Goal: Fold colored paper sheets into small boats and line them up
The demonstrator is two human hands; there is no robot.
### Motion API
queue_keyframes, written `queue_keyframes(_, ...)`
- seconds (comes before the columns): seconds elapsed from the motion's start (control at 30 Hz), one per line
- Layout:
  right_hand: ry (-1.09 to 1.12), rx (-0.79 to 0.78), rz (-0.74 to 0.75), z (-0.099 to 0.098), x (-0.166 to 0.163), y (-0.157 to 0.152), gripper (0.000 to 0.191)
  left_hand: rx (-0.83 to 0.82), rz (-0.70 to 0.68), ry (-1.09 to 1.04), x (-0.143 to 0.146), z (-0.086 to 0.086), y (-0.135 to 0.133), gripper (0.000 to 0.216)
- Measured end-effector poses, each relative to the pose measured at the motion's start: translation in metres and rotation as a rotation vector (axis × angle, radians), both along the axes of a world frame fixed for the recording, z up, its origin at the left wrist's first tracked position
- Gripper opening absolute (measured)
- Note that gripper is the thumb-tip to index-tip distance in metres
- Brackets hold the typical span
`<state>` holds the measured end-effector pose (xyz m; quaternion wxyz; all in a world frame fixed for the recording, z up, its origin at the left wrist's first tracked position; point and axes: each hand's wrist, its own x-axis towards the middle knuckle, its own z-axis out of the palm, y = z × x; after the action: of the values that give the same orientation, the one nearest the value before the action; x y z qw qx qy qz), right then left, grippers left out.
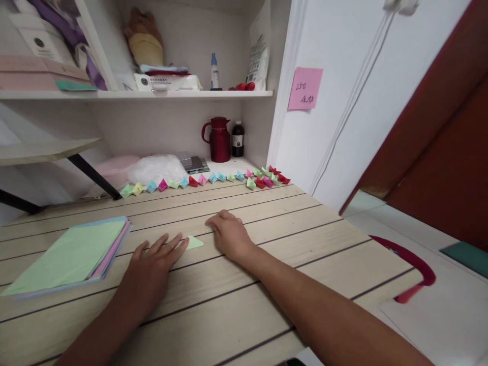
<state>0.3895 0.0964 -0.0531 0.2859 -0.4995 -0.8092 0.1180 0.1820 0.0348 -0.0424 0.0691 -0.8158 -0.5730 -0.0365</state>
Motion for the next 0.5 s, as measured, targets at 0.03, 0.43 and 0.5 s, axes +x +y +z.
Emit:
queue_keyframes(0.03,-0.009,0.030,0.042,0.000,0.003,-0.003,0.033,-0.010,0.002,-0.005,0.000,0.002,-0.001,0.071)
queue_keyframes(0.43,-0.624,0.348,0.269,0.012,-0.015,-0.051,0.034,-0.085,0.044,-0.054,-0.011,0.007,-0.019,0.070)
queue_keyframes(0.5,-0.633,0.349,0.271,0.013,-0.016,-0.053,0.034,-0.087,0.065,-0.045,-0.010,0.008,-0.024,0.069)
